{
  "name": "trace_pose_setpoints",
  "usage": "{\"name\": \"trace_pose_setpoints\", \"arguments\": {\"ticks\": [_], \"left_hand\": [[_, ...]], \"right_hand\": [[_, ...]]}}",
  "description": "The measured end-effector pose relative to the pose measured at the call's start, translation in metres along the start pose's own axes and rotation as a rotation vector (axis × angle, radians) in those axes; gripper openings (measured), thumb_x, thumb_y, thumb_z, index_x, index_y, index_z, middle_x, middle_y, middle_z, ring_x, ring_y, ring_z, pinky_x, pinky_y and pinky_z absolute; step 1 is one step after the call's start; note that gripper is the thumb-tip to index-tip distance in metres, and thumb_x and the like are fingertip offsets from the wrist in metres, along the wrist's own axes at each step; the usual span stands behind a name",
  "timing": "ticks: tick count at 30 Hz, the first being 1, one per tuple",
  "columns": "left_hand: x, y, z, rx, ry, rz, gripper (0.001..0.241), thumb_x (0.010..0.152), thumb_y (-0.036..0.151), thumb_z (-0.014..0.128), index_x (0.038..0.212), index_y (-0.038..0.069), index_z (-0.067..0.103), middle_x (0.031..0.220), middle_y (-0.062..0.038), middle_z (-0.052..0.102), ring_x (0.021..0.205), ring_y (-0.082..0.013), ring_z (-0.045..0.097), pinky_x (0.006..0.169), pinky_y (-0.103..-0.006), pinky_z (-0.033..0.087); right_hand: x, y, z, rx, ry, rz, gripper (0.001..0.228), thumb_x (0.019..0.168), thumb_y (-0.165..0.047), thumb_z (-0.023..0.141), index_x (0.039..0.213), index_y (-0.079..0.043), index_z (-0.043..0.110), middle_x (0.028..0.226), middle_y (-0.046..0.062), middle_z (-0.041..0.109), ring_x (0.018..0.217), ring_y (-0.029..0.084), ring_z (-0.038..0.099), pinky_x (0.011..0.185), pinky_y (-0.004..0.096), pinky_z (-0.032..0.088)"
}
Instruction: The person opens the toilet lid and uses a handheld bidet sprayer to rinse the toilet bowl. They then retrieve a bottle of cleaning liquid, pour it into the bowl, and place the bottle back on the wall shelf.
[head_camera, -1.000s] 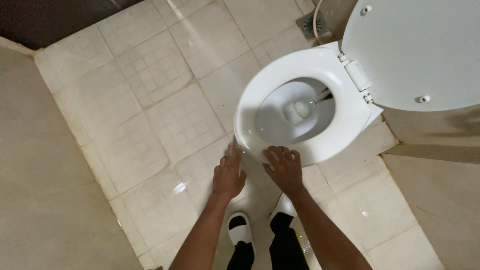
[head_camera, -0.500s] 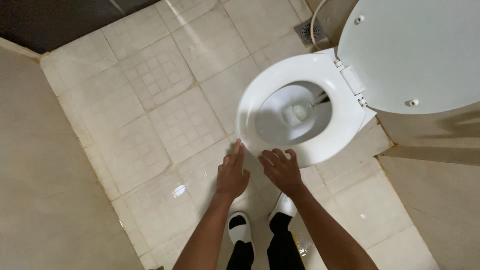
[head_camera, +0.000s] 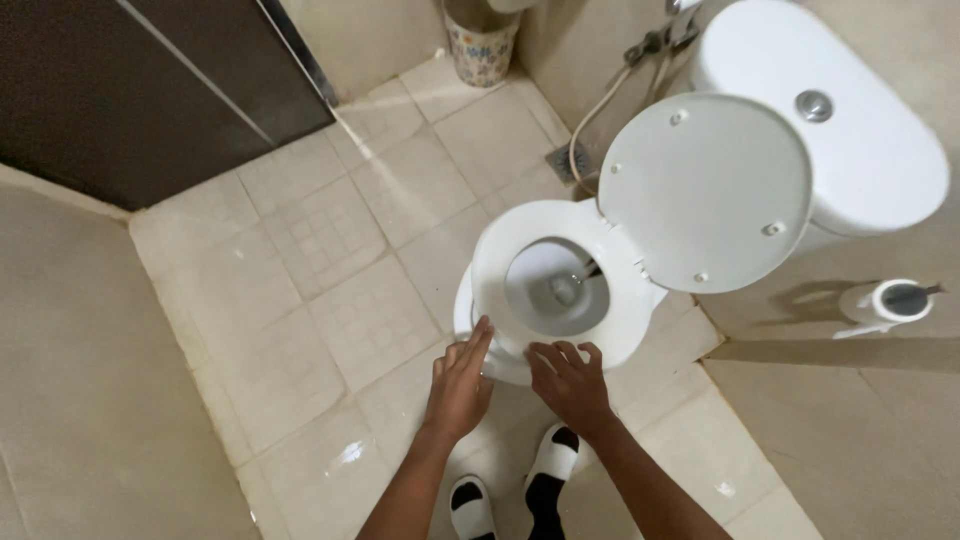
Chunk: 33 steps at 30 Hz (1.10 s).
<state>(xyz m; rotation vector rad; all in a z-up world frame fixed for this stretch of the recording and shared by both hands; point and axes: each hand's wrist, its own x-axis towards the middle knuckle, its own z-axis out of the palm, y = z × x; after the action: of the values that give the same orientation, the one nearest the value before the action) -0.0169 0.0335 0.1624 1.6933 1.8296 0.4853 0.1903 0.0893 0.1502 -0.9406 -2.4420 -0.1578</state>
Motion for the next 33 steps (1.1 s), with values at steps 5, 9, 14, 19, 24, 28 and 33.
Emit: {"name": "trace_pose_setpoints", "arguments": {"ticks": [5, 9, 14, 19, 24, 28, 33], "left_hand": [[0.027, 0.059, -0.04, 0.035, 0.007, 0.122, 0.09, 0.077, -0.003, 0.065, 0.158, 0.016, 0.032, 0.169, 0.003, 0.026, 0.132, -0.0273, 0.047, 0.105, -0.0423, 0.038], [0.057, 0.106, -0.06, 0.121, 0.013, 0.251, 0.089, 0.075, -0.002, 0.065, 0.157, 0.015, 0.035, 0.168, 0.003, 0.025, 0.131, -0.0305, 0.046, 0.104, -0.0436, 0.038], [0.103, 0.166, -0.067, 0.268, 0.077, 0.372, 0.084, 0.076, -0.001, 0.062, 0.156, 0.012, 0.038, 0.167, 0.001, 0.03, 0.122, -0.0299, 0.05, 0.092, -0.0438, 0.042], [0.152, 0.217, -0.06, 0.341, 0.056, 0.392, 0.074, 0.084, 0.003, 0.061, 0.155, 0.008, 0.04, 0.165, -0.001, 0.034, 0.111, -0.0287, 0.052, 0.086, -0.0435, 0.042], [0.198, 0.252, -0.04, 0.423, 0.116, 0.434, 0.075, 0.08, 0.002, 0.059, 0.153, 0.009, 0.042, 0.163, -0.001, 0.037, 0.114, -0.0264, 0.052, 0.085, -0.0425, 0.042], [0.228, 0.274, -0.023, 0.465, 0.107, 0.446, 0.071, 0.086, 0.005, 0.058, 0.155, 0.009, 0.041, 0.163, -0.002, 0.037, 0.116, -0.0267, 0.052, 0.087, -0.0439, 0.042], [0.254, 0.296, -0.013, 0.491, 0.04, 0.414, 0.07, 0.084, 0.005, 0.059, 0.152, 0.01, 0.043, 0.164, 0.0, 0.037, 0.121, -0.0275, 0.05, 0.094, -0.0461, 0.042]], "right_hand": [[0.023, 0.033, -0.05, -0.021, 0.019, 0.071, 0.034, 0.082, -0.013, 0.076, 0.115, -0.014, 0.069, 0.11, -0.004, 0.067, 0.1, 0.016, 0.061, 0.093, 0.045, 0.038], [0.041, 0.062, -0.092, -0.047, 0.081, 0.144, 0.032, 0.082, -0.012, 0.075, 0.113, -0.015, 0.07, 0.105, -0.002, 0.065, 0.098, 0.018, 0.06, 0.093, 0.046, 0.038], [0.049, 0.11, -0.118, -0.089, 0.064, 0.236, 0.032, 0.079, -0.012, 0.076, 0.11, -0.017, 0.068, 0.105, -0.004, 0.066, 0.099, 0.017, 0.06, 0.092, 0.045, 0.035], [0.053, 0.158, -0.125, -0.126, 0.082, 0.351, 0.025, 0.086, -0.013, 0.076, 0.108, -0.02, 0.066, 0.109, -0.008, 0.065, 0.1, 0.014, 0.058, 0.094, 0.043, 0.033], [0.057, 0.196, -0.132, -0.198, 0.065, 0.455, 0.035, 0.08, -0.016, 0.072, 0.115, -0.02, 0.068, 0.111, -0.006, 0.063, 0.105, 0.017, 0.055, 0.092, 0.049, 0.032], [0.055, 0.225, -0.124, -0.257, 0.033, 0.533, 0.035, 0.081, -0.016, 0.073, 0.116, -0.021, 0.068, 0.109, -0.008, 0.063, 0.104, 0.017, 0.056, 0.091, 0.049, 0.032], [0.061, 0.246, -0.124, -0.32, 0.127, 0.549, 0.033, 0.08, -0.014, 0.072, 0.112, -0.02, 0.068, 0.107, -0.007, 0.065, 0.102, 0.017, 0.058, 0.091, 0.049, 0.033]]}}
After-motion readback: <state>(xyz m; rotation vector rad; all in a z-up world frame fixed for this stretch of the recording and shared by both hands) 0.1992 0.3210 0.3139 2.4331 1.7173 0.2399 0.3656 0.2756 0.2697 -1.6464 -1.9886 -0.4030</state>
